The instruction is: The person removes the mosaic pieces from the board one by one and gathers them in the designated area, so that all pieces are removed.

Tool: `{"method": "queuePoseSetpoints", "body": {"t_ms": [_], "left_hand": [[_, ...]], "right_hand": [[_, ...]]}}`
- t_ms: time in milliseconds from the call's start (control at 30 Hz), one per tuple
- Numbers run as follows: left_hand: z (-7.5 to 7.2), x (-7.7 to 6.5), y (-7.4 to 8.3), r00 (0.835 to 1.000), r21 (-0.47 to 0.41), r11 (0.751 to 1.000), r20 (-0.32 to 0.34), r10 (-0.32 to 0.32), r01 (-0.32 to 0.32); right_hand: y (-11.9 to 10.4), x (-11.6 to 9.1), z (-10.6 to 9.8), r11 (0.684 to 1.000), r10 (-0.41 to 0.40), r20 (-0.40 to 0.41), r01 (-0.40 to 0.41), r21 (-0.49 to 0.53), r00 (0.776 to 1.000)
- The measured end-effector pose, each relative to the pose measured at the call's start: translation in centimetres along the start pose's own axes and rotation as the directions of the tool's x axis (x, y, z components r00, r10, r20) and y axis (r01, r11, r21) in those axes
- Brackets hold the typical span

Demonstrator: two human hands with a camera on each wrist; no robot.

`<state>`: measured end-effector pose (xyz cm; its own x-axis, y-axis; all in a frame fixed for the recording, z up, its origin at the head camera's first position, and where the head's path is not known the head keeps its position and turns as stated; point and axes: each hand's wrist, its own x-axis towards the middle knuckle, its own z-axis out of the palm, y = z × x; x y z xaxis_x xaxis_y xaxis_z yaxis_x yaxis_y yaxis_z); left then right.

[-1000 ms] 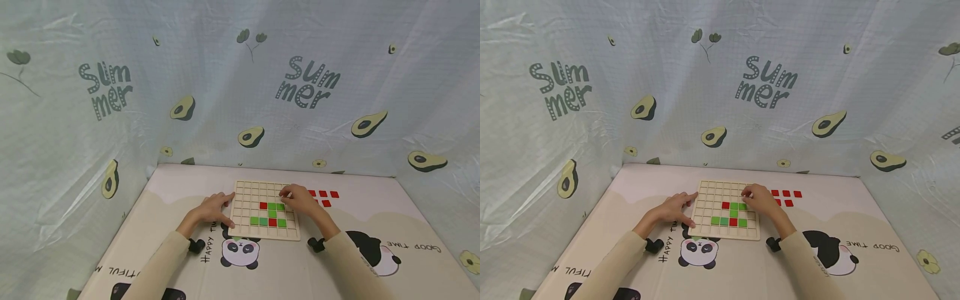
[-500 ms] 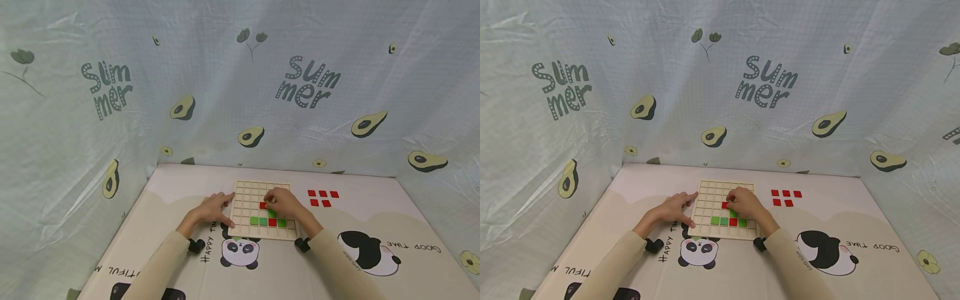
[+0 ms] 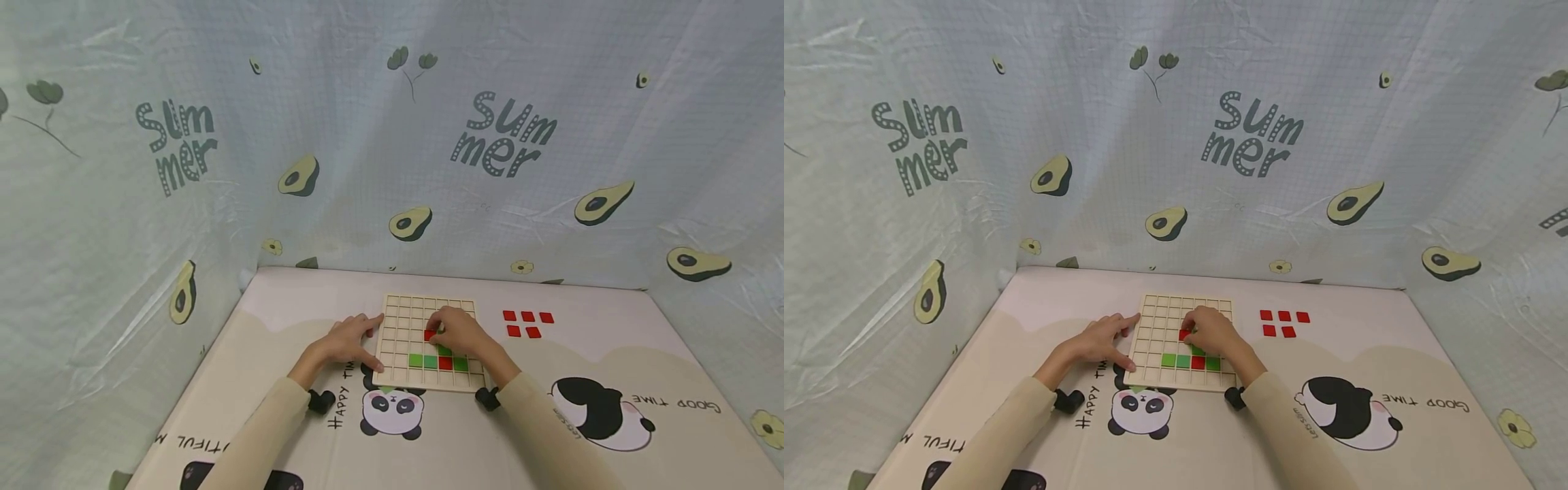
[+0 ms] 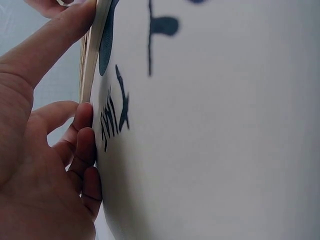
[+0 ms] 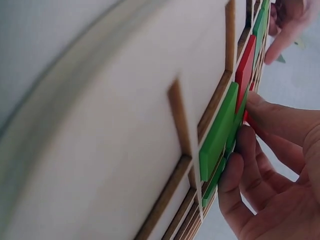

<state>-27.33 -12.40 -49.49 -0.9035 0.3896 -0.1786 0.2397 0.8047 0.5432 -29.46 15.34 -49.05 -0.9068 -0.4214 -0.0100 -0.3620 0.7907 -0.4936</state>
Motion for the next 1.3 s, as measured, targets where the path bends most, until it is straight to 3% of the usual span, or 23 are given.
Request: {"method": "queuePoseSetpoints", "body": {"t_ms": [1300], "left_hand": [[0.00,0.09,-0.12,1.000,-0.005,1.000,0.002,0.010,-0.010]], "right_hand": [[0.37,0.07,-0.24,1.000,-0.018,0.012,0.018,0.017,1.000]]}}
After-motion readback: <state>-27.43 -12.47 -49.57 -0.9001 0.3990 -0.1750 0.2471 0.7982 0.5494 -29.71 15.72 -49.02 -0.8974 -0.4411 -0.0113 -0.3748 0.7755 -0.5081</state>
